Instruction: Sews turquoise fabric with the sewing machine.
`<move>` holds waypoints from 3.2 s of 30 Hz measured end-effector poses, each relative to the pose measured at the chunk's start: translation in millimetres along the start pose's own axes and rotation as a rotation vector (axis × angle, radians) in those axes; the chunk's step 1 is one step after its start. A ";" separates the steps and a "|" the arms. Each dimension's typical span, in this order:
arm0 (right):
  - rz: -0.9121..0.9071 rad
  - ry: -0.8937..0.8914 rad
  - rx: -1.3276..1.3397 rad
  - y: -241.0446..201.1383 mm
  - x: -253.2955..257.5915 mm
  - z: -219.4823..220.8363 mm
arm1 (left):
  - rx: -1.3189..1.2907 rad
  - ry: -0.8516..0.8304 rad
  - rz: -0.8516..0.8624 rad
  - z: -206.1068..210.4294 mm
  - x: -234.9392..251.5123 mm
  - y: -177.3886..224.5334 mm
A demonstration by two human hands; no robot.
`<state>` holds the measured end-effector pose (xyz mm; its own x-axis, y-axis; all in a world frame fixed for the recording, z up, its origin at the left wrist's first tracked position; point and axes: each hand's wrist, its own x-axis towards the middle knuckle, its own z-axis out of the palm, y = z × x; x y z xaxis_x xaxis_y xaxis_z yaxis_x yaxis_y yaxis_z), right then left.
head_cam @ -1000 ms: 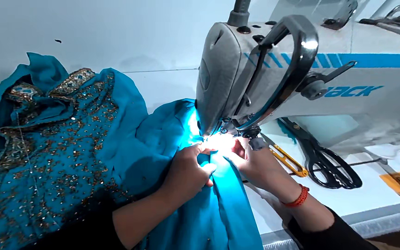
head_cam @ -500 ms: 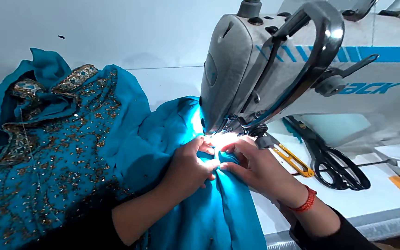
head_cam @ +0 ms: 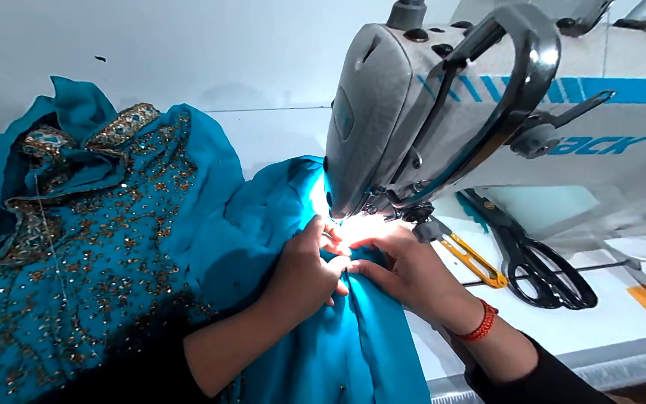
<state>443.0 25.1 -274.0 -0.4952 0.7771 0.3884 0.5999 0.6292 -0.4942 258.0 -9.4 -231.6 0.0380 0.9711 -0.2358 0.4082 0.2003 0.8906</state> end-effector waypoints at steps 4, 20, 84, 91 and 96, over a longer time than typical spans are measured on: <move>-0.038 0.046 -0.049 -0.3 0.2 3.5 | 0.153 0.002 0.104 -5.6 0.7 -5.3; -0.385 0.154 -0.297 -1.9 2.3 5.9 | 0.597 0.064 0.371 -8.4 -0.9 -19.9; -0.219 0.091 -0.146 11.3 -4.3 -1.9 | 0.730 0.131 0.792 -17.8 4.5 -40.3; -0.196 0.074 -0.127 9.2 -3.2 -2.4 | 0.710 0.195 0.766 -11.2 10.1 -37.8; -0.073 0.209 -0.049 -7.3 -14.1 -7.3 | 0.711 0.227 0.831 -6.5 16.6 -41.5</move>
<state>450.3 9.6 -270.2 -0.4009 0.7118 0.5767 0.5993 0.6799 -0.4227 235.7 -0.8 -269.9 0.4041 0.7843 0.4707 0.7651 -0.5719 0.2960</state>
